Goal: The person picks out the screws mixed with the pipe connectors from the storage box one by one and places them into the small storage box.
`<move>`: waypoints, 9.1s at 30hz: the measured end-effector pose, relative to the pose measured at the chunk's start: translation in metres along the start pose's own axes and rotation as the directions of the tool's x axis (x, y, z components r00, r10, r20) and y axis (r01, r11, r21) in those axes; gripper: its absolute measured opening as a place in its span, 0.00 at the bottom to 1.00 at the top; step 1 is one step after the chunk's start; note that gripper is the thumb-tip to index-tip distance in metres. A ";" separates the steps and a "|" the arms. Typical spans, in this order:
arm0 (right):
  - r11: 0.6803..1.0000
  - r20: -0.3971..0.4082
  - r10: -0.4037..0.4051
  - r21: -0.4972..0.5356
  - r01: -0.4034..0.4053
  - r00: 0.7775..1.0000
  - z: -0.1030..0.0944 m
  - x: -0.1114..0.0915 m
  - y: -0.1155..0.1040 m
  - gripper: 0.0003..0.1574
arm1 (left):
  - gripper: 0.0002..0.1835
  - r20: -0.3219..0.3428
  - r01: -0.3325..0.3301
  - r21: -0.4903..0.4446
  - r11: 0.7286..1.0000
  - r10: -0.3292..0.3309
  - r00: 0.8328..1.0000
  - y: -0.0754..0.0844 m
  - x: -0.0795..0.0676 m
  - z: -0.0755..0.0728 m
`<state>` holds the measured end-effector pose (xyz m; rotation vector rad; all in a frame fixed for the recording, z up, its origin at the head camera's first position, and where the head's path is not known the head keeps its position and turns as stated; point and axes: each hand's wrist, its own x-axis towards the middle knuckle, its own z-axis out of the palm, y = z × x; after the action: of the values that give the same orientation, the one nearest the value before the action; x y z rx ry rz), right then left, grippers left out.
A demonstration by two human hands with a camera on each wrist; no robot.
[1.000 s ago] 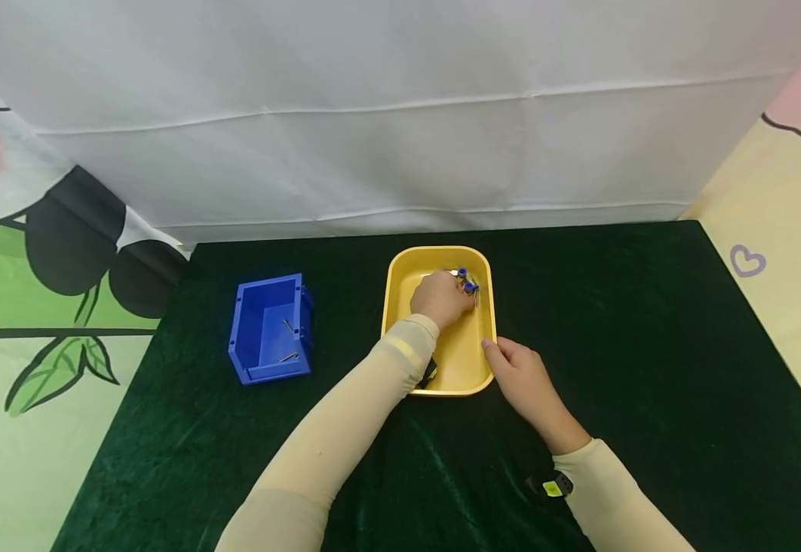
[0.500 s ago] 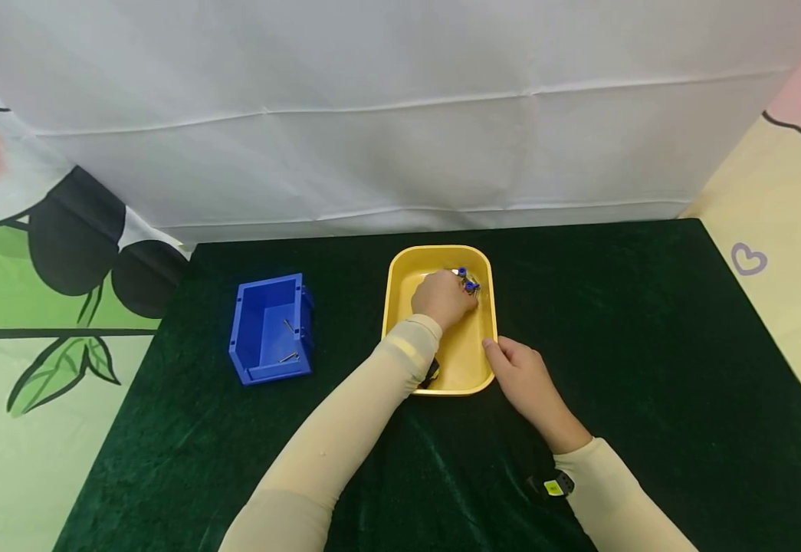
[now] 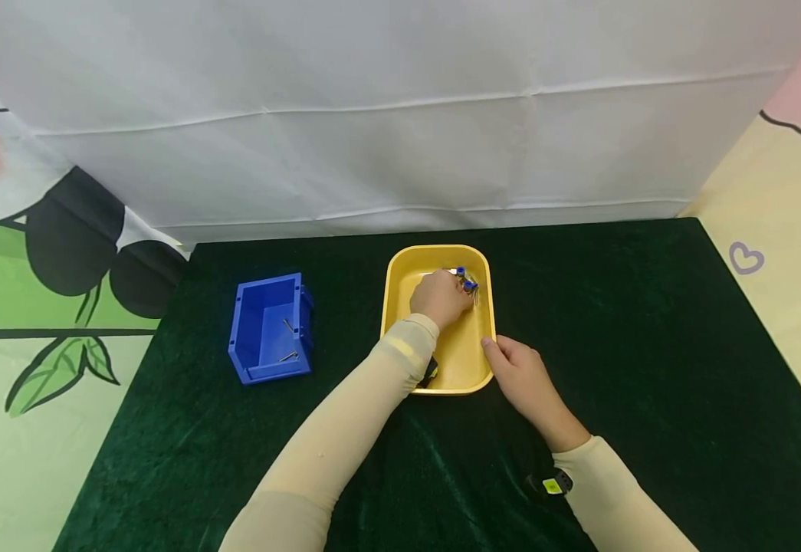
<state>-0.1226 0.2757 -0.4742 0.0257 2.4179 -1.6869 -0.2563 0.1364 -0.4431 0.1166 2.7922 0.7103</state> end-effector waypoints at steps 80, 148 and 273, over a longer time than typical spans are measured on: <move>1.000 0.029 0.027 0.010 -0.027 0.999 0.002 0.001 -0.001 0.29 | 0.08 0.018 -0.055 -0.300 0.952 0.063 0.998 -0.010 -0.042 -0.061; 0.999 -0.001 0.051 0.016 -0.051 0.999 -0.003 -0.002 0.002 0.30 | 0.15 -0.195 0.077 -0.451 0.889 -0.183 0.964 -0.106 -0.078 -0.125; 0.998 0.021 0.048 0.037 -0.049 0.999 -0.012 0.001 0.011 0.29 | 0.18 -0.361 0.240 -0.331 0.913 -0.357 0.862 -0.146 -0.105 -0.153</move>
<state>-0.1244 0.2909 -0.4801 0.0720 2.3521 -1.7030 -0.1984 -0.0760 -0.3597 -0.5834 2.9482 1.1420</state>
